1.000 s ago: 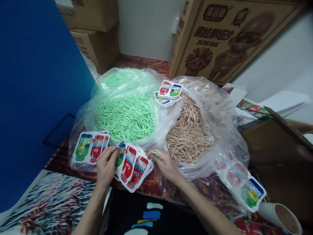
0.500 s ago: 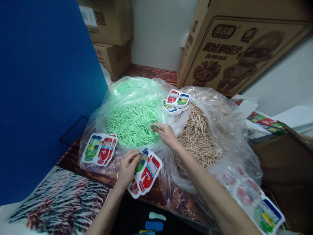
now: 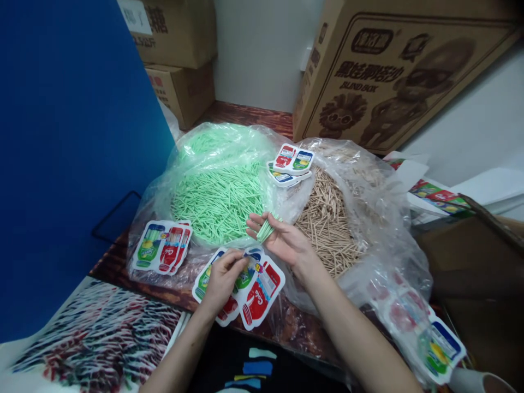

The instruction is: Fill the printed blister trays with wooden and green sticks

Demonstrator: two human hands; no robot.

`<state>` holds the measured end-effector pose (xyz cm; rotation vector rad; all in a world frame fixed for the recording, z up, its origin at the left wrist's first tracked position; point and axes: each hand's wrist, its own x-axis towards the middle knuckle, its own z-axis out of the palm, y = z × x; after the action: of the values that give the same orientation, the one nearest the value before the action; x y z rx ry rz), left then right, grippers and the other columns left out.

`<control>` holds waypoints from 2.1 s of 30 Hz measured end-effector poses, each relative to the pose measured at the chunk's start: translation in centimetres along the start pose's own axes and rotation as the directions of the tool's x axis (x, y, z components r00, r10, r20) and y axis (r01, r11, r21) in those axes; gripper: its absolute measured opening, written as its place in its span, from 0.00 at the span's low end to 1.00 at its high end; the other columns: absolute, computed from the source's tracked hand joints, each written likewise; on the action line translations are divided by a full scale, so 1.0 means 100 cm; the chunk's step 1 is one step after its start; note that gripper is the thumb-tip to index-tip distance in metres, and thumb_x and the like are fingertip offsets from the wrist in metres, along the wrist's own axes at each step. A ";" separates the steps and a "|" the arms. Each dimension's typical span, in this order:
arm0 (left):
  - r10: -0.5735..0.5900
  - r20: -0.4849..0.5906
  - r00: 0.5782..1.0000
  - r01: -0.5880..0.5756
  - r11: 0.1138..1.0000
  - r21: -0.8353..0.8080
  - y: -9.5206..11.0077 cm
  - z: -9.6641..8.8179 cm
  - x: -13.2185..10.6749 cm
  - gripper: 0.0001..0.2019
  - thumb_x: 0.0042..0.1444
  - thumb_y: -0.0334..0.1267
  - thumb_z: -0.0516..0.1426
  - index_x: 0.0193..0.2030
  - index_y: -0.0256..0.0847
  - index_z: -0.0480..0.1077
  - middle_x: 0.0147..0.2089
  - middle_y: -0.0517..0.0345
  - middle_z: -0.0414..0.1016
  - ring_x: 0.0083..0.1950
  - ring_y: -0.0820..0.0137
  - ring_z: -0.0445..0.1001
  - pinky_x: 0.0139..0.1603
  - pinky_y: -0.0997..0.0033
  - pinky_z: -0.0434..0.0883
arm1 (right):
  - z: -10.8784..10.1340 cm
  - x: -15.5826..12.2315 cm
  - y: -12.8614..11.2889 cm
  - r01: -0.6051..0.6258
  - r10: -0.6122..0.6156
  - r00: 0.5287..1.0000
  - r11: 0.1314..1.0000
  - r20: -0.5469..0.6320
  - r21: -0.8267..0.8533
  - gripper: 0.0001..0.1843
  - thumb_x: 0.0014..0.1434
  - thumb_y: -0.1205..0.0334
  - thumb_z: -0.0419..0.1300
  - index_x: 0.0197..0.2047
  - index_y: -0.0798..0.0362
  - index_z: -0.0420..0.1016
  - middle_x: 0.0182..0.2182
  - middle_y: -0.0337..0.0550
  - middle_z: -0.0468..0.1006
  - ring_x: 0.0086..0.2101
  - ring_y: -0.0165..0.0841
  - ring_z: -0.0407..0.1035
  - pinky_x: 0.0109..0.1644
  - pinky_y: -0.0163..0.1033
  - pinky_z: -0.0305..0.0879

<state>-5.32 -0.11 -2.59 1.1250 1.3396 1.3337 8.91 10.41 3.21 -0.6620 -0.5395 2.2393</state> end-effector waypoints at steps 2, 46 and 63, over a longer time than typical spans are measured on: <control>-0.046 0.008 0.999 0.046 0.998 -0.030 0.000 0.003 -0.001 0.07 0.54 0.40 0.59 0.33 0.40 0.76 0.34 0.58 0.73 0.38 0.69 0.70 0.40 0.71 0.66 | -0.003 -0.005 0.004 -0.038 0.038 0.999 0.999 0.004 -0.002 0.05 0.61 0.66 0.56 0.33 0.53 0.71 0.39 0.42 0.82 0.44 0.33 0.75 0.53 0.44 0.68; -0.275 0.242 0.930 0.255 0.961 0.111 0.013 0.039 -0.018 0.10 0.40 0.40 0.66 0.29 0.37 0.76 0.26 0.60 0.75 0.28 0.68 0.70 0.31 0.71 0.69 | -0.034 -0.103 0.046 0.038 -0.614 0.768 -0.240 0.182 -0.970 0.20 0.63 0.52 0.55 0.22 0.51 0.66 0.22 0.40 0.68 0.27 0.32 0.62 0.31 0.37 0.52; -0.343 0.126 0.931 0.350 0.936 -0.037 0.006 0.034 -0.023 0.15 0.42 0.48 0.66 0.28 0.36 0.76 0.25 0.59 0.75 0.26 0.69 0.70 0.26 0.74 0.67 | -0.129 -0.138 -0.048 -0.327 -0.647 0.763 -0.364 -0.016 -0.872 0.08 0.59 0.68 0.53 0.35 0.51 0.73 0.35 0.45 0.74 0.40 0.38 0.66 0.46 0.42 0.61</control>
<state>-1.59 -1.78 -2.03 0.8630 1.3305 1.0255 27.54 5.54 -0.14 -1.8253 -2.0898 0.3034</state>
